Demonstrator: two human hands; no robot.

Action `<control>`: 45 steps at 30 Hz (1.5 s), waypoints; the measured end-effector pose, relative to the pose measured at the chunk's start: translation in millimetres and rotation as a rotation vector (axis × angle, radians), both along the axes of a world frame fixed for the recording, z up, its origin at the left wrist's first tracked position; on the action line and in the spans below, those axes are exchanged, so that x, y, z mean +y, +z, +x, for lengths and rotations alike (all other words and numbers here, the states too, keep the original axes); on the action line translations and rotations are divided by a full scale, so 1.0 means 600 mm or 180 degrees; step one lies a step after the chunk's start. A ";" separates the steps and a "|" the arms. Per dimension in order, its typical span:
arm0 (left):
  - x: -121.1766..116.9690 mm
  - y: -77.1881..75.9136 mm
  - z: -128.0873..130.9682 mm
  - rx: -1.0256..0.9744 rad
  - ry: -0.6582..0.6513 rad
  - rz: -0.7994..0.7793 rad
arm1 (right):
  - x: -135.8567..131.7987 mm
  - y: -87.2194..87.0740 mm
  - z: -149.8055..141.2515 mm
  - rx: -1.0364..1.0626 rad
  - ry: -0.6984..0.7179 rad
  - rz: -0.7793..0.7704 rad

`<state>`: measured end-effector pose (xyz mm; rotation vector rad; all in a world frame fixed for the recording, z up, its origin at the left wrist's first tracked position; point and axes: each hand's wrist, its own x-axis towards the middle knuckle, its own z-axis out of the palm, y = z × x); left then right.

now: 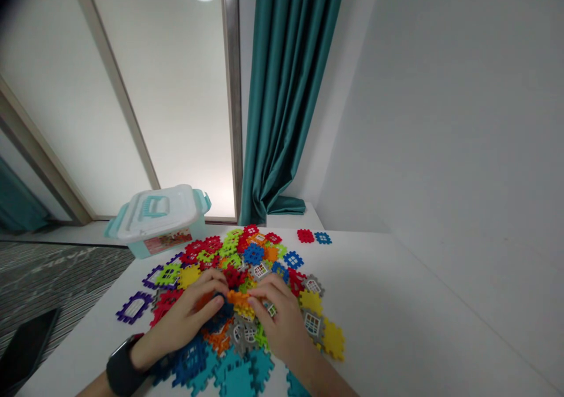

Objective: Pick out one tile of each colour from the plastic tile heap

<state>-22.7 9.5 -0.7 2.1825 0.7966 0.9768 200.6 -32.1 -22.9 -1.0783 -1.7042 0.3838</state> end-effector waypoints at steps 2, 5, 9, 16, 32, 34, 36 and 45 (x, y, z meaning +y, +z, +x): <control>-0.002 0.003 -0.002 0.0071 -0.0108 0.0082 | -0.008 0.004 0.003 -0.0452 0.0048 0.0724; -0.002 0.001 -0.006 0.0129 -0.0209 0.0090 | -0.016 0.005 0.007 -0.1013 0.0139 0.1273; 0.002 -0.008 -0.012 0.0086 -0.0343 -0.0011 | -0.018 0.013 0.014 -0.1535 0.0341 0.1472; 0.003 -0.006 -0.017 0.0206 -0.0288 0.0178 | -0.016 0.028 0.019 -0.1855 0.0463 0.1658; 0.009 -0.008 -0.014 0.0649 0.0679 0.2091 | -0.011 -0.018 -0.003 -0.1335 -0.0083 0.0391; 0.005 -0.007 -0.009 0.0676 0.0634 0.2068 | -0.012 -0.017 -0.005 -0.1319 -0.0127 0.0427; 0.003 -0.006 -0.005 0.0717 0.0561 0.2067 | -0.013 -0.014 -0.005 -0.1361 -0.0206 0.0546; 0.002 -0.005 0.017 0.0696 0.0570 0.2243 | -0.018 0.017 0.008 -0.1895 -0.0351 0.1150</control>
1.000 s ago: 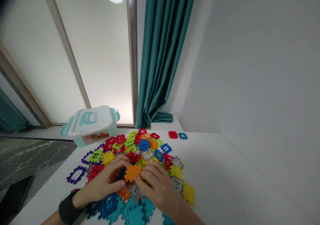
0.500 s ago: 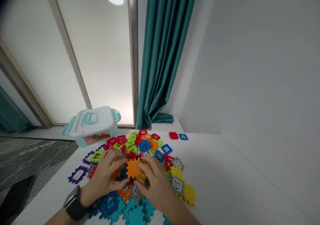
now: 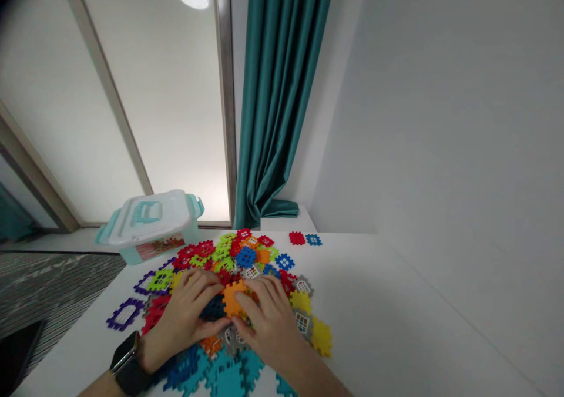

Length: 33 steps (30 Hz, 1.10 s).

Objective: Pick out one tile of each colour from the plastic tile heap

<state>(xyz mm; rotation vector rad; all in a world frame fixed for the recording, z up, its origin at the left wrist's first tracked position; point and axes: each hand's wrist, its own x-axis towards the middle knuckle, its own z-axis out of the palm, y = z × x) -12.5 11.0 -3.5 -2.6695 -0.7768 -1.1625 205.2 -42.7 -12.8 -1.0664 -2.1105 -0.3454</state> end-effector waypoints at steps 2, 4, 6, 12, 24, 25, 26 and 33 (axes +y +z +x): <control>0.001 0.000 0.008 -0.0009 -0.0031 0.0018 | -0.001 0.005 0.009 -0.0080 -0.0025 0.0027; 0.003 0.001 0.018 0.0038 -0.0054 -0.0005 | -0.002 0.007 0.021 -0.0114 -0.0078 0.0048; 0.004 0.004 0.031 0.0162 -0.0055 -0.0130 | -0.003 0.004 0.037 -0.0079 -0.0188 0.0041; 0.011 0.017 0.087 0.0663 -0.0105 -0.0770 | -0.007 -0.025 0.103 0.0130 -0.0541 -0.0213; 0.037 0.029 0.198 0.1546 -0.0763 -0.1150 | -0.019 -0.086 0.282 0.0058 -0.1555 -0.0896; 0.039 0.028 0.205 0.1568 -0.0797 -0.1171 | -0.019 -0.087 0.292 0.0028 -0.1649 -0.0982; 0.041 0.026 0.211 0.1589 -0.0829 -0.1190 | -0.018 -0.089 0.299 -0.0004 -0.1729 -0.1068; 0.050 0.005 0.228 0.1731 -0.0918 -0.1223 | -0.015 -0.095 0.301 -0.0112 -0.2031 -0.1404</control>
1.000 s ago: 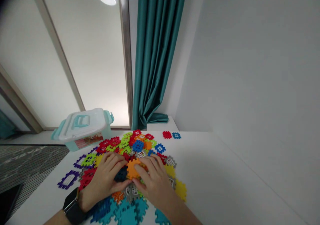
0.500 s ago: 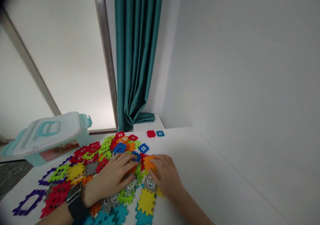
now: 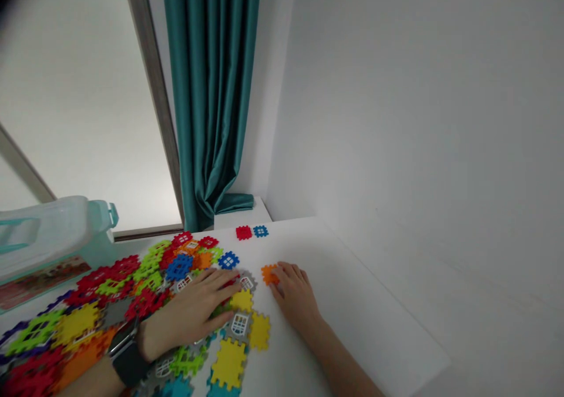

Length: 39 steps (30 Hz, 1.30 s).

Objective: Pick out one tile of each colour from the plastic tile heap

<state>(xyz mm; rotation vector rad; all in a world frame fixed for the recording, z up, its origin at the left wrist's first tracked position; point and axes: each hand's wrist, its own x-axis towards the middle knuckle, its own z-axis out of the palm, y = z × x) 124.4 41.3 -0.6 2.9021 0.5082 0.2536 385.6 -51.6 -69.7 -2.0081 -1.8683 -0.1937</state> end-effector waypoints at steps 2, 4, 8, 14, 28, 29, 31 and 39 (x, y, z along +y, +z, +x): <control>0.002 -0.003 -0.002 -0.0009 -0.0005 0.0026 | -0.007 0.000 -0.009 0.0019 -0.0025 0.0025; 0.005 -0.006 -0.006 -0.0049 0.0021 0.0042 | -0.018 0.001 -0.020 0.0038 0.0080 -0.0005; 0.008 -0.010 -0.008 -0.0065 0.0040 0.0077 | -0.029 0.004 -0.029 0.0048 0.0180 -0.0183; 0.008 -0.013 -0.008 -0.0116 -0.0028 0.0115 | 0.004 0.002 0.013 0.0085 -0.0040 -0.0299; 0.020 -0.021 -0.010 -0.0116 0.0055 0.0201 | 0.152 -0.005 0.092 0.0096 -0.0331 -0.0508; 0.020 -0.021 -0.010 -0.0098 0.0061 0.0212 | 0.159 -0.005 0.094 0.0095 -0.0345 -0.0518; 0.020 -0.019 -0.010 -0.0044 0.0077 0.0229 | 0.172 -0.006 0.096 0.0096 -0.0366 -0.0538; 0.023 -0.017 -0.010 -0.0057 0.0101 0.0138 | 0.185 -0.009 0.103 0.0085 -0.0402 -0.0617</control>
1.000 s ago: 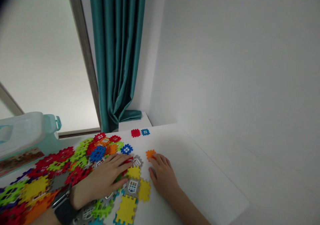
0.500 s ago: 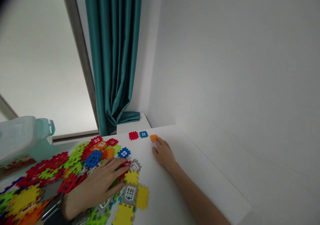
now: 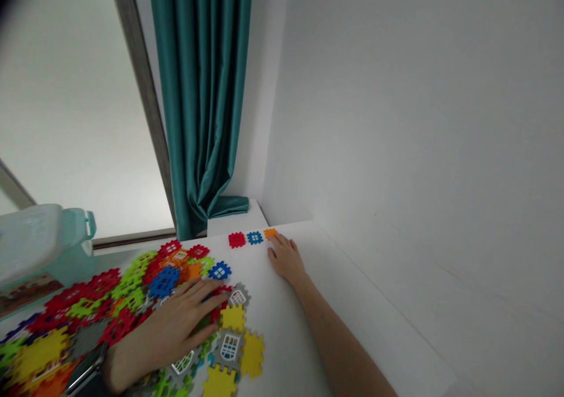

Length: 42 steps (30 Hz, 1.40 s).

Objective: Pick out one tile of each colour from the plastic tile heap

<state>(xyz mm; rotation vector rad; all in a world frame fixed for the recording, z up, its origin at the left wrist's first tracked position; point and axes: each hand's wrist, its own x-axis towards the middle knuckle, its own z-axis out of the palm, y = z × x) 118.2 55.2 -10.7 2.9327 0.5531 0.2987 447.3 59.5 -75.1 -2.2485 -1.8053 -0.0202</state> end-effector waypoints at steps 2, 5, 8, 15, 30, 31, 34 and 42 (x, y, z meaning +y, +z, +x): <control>0.003 -0.009 -0.001 -0.0032 -0.0012 0.0029 | 0.000 0.000 0.000 -0.0004 -0.0004 -0.0011; 0.007 -0.025 -0.002 -0.0199 -0.0033 0.0104 | -0.001 0.001 0.000 -0.0009 -0.0001 -0.0022; 0.009 -0.034 -0.003 -0.0255 -0.0051 0.0139 | -0.002 0.003 -0.001 -0.0016 0.0005 -0.0018; 0.004 -0.015 -0.003 -0.0163 -0.0039 0.0117 | -0.006 0.002 -0.002 -0.0028 0.0027 0.0012; 0.004 0.005 -0.005 -0.0009 -0.0029 0.0102 | -0.046 0.003 -0.018 -0.0067 -0.0050 0.0260; 0.004 0.007 -0.006 0.0002 -0.0014 0.0093 | -0.057 0.003 -0.024 -0.0067 -0.0031 0.0285; 0.006 0.007 -0.008 0.0016 0.0013 0.0059 | -0.087 0.003 -0.054 -0.0059 0.0137 0.0342; 0.016 -0.007 -0.013 0.0067 0.0065 0.0122 | -0.077 0.013 -0.143 0.0267 0.1264 0.0544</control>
